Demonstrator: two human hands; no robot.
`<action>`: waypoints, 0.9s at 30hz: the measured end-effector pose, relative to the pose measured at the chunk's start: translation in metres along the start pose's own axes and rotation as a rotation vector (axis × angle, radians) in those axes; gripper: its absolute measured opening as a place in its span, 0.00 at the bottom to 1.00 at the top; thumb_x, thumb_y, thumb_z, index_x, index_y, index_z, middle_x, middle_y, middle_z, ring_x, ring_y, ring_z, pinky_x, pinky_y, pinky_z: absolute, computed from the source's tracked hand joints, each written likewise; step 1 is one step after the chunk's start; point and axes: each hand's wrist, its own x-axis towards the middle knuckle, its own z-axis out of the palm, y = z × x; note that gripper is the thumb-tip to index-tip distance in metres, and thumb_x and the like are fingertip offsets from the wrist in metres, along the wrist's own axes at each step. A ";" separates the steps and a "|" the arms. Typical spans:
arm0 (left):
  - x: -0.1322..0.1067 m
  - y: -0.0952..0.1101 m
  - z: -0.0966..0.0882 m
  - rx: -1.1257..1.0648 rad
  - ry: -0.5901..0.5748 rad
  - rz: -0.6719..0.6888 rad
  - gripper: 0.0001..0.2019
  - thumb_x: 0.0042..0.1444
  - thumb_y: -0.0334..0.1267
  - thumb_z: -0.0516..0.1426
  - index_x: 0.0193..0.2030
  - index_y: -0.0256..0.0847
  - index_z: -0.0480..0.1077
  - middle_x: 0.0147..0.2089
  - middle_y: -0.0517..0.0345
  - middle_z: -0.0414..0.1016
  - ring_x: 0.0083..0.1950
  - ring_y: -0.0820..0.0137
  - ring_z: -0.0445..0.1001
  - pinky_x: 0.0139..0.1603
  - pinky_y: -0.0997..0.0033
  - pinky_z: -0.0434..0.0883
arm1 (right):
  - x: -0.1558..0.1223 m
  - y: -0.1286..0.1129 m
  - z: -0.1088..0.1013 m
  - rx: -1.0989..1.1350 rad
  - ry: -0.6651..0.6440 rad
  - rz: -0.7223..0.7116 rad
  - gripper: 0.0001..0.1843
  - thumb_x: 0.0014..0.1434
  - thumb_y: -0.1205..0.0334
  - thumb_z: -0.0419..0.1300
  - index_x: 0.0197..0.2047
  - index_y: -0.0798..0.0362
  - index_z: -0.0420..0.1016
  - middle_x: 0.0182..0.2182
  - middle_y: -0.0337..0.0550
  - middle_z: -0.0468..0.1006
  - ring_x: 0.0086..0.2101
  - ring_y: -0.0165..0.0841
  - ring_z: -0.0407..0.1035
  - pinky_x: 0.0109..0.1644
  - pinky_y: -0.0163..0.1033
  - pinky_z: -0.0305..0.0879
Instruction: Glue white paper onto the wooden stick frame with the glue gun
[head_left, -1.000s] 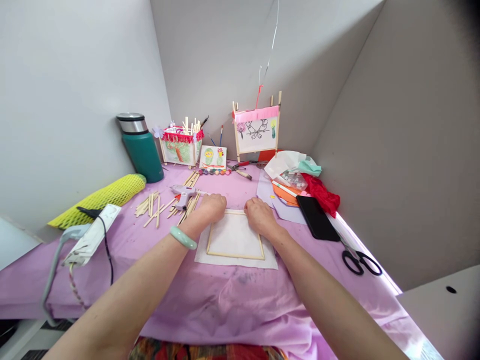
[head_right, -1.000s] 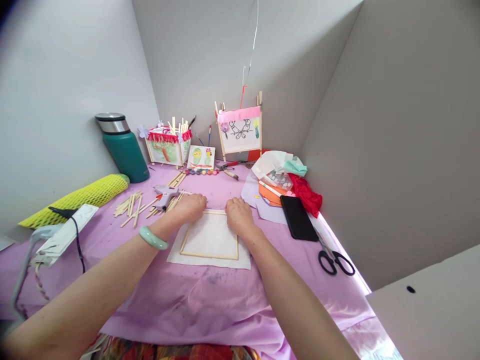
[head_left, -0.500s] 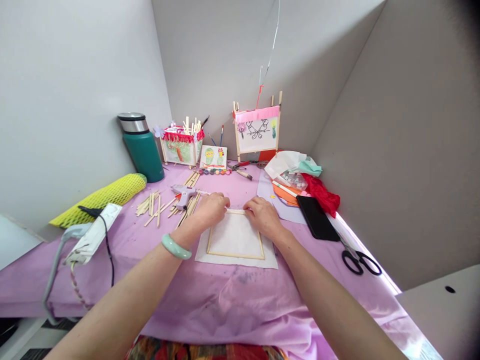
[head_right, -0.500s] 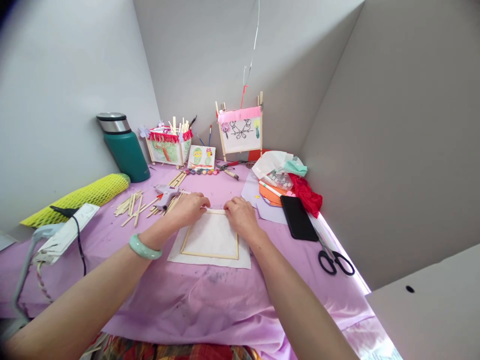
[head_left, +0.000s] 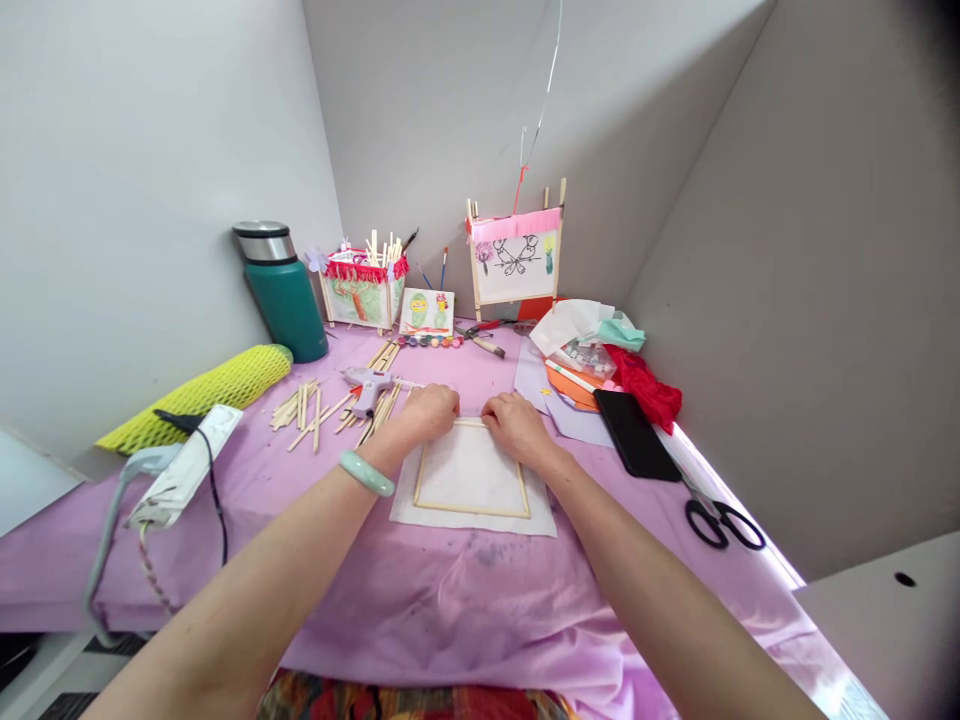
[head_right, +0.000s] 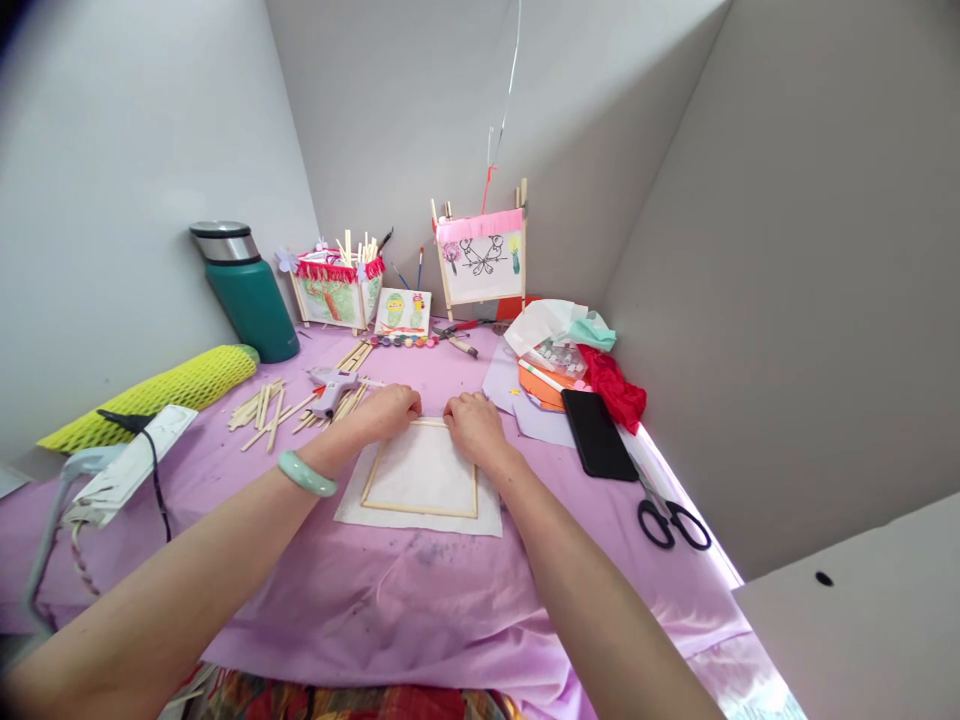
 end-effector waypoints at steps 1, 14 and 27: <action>-0.001 0.000 0.000 0.002 0.004 0.003 0.12 0.54 0.30 0.52 0.40 0.39 0.76 0.42 0.48 0.78 0.43 0.63 0.75 0.44 0.67 0.69 | -0.002 -0.001 0.000 -0.007 0.009 -0.008 0.10 0.63 0.65 0.52 0.39 0.52 0.75 0.39 0.45 0.77 0.42 0.36 0.66 0.45 0.39 0.56; -0.005 -0.010 -0.005 -0.028 0.041 0.017 0.12 0.54 0.32 0.52 0.40 0.43 0.76 0.43 0.53 0.78 0.46 0.65 0.74 0.47 0.69 0.68 | -0.010 0.000 -0.002 -0.022 0.070 -0.096 0.10 0.64 0.65 0.51 0.40 0.53 0.73 0.39 0.45 0.77 0.43 0.37 0.64 0.46 0.41 0.53; -0.033 -0.022 -0.006 -0.068 0.078 -0.150 0.14 0.54 0.31 0.51 0.42 0.42 0.76 0.44 0.53 0.79 0.46 0.64 0.75 0.49 0.69 0.69 | -0.017 -0.002 -0.005 0.040 0.096 -0.072 0.09 0.64 0.63 0.54 0.42 0.50 0.76 0.40 0.43 0.76 0.44 0.36 0.65 0.47 0.39 0.55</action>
